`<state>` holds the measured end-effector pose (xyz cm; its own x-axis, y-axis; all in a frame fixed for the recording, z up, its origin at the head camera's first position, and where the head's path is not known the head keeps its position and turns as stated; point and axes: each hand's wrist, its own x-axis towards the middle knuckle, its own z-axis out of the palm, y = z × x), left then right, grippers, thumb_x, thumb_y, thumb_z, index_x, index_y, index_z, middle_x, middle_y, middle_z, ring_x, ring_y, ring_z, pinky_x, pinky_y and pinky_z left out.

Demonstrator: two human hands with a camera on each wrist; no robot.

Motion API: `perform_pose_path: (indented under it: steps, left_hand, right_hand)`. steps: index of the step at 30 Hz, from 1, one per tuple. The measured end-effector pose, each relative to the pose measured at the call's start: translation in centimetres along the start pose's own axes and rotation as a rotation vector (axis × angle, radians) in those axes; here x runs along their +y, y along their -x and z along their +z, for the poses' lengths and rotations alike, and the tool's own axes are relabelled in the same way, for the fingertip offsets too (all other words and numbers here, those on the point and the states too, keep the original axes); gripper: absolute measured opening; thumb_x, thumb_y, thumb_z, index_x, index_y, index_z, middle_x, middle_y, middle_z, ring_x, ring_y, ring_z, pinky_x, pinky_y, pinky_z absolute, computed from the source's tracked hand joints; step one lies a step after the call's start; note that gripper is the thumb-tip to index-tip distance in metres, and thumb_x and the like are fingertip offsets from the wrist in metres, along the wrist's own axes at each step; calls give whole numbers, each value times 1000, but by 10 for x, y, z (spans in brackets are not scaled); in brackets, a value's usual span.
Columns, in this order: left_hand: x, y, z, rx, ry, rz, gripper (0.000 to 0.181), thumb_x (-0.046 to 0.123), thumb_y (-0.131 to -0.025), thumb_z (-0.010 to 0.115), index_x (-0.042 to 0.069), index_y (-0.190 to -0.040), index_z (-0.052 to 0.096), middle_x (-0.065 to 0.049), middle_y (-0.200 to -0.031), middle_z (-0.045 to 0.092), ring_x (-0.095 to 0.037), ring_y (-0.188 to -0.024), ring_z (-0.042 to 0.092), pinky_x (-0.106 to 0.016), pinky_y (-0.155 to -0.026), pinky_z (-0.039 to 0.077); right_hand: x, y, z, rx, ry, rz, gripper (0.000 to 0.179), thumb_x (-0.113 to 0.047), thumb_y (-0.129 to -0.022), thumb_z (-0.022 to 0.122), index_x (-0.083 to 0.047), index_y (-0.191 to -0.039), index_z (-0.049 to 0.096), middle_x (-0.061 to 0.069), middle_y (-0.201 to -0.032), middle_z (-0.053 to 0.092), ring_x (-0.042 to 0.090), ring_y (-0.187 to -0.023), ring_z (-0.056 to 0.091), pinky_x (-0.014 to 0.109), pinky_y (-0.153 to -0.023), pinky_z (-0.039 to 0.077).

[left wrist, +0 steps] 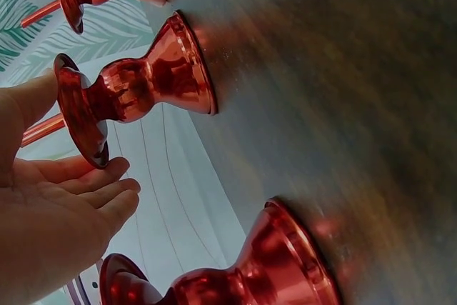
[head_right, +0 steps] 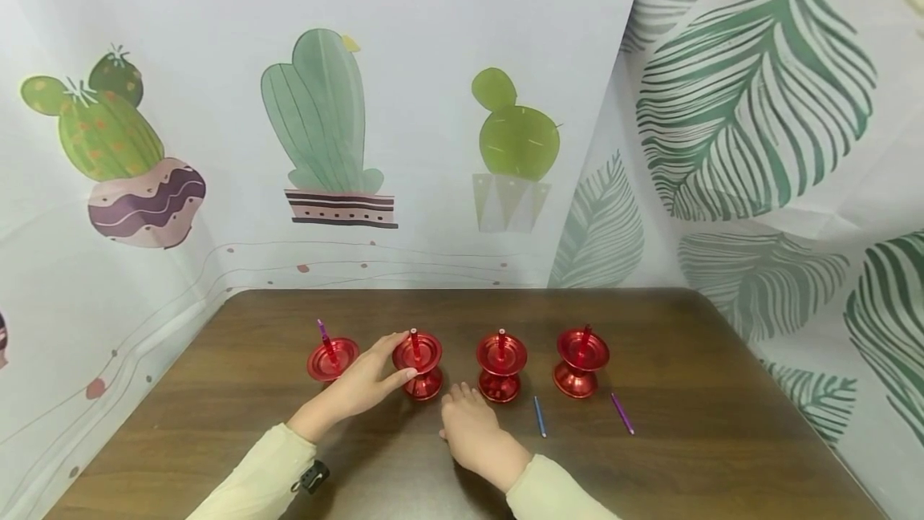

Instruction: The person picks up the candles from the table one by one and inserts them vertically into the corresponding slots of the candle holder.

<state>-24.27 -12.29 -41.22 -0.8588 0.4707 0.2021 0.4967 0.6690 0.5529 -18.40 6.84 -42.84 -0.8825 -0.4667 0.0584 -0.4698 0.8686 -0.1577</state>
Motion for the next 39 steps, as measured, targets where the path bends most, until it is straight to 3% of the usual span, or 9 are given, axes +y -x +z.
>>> perform_pose_path:
  steps: [4, 10, 13, 15, 18, 22, 32, 39]
  left_hand:
    - [0, 0, 0, 2, -2, 1, 65, 37, -84, 57, 3, -134, 34, -17, -135, 36, -33, -128, 26, -49, -99, 27]
    - [0, 0, -1, 7, -4, -4, 64, 36, -84, 57, 3, -134, 34, -17, -135, 36, -32, -128, 27, -48, -99, 28]
    - [-1, -1, -1, 11, -1, 6, 65, 35, -84, 59, 1, -133, 34, -18, -133, 38, -31, -123, 35, -46, -97, 32]
    - [-1, -2, -1, 13, 1, 17, 65, 35, -83, 59, 0, -132, 35, -19, -131, 40, -31, -120, 40, -45, -95, 35]
    - [-1, -4, -1, 15, -1, 24, 65, 35, -83, 59, -2, -131, 36, -19, -129, 42, -30, -115, 45, -44, -93, 38]
    - [-1, -6, -1, 13, -8, 20, 64, 35, -82, 60, -1, -130, 38, -19, -126, 44, -29, -113, 46, -43, -92, 39]
    - [0, -7, 2, 33, 6, 69, 61, 30, -82, 62, -3, -127, 40, -14, -118, 50, -21, -103, 53, -37, -87, 44]
    - [-2, -6, 3, 41, -2, 69, 60, 29, -82, 63, -3, -127, 40, -14, -118, 50, -20, -103, 53, -35, -87, 44]
  right_hand:
    - [0, -2, 0, 48, -9, -20, 30, -11, -75, 68, 2, -100, 59, 23, -111, 56, 38, -106, 51, 46, -87, 42]
    - [-3, -4, 1, 32, 10, -15, 29, -4, -72, 68, 3, -98, 58, 24, -114, 53, 40, -106, 50, 46, -86, 42]
    - [-2, -3, 1, 42, 31, -26, 26, -5, -71, 69, 0, -94, 59, 20, -110, 56, 40, -108, 49, 48, -87, 41]
    - [0, -2, 0, 69, 17, -42, 17, -5, -71, 70, -4, -83, 58, 13, -99, 59, 37, -106, 50, 48, -86, 41]
    - [4, 0, -3, 133, -57, -61, 20, -3, -71, 69, -11, -70, 50, 0, -75, 53, 24, -87, 54, 35, -73, 46]
    - [10, -1, -14, 196, -189, -62, 22, -6, -76, 67, -13, -70, 47, -7, -66, 42, 11, -65, 43, 23, -54, 35]
    - [13, -19, -34, 369, -475, 19, 12, -7, -81, 62, -10, -78, 51, -4, -75, 49, 10, -65, 44, 23, -59, 40]
    - [14, -40, -44, 403, -670, 88, 6, -11, -84, 59, -7, -83, 55, 1, -79, 55, 11, -67, 49, 25, -60, 44]
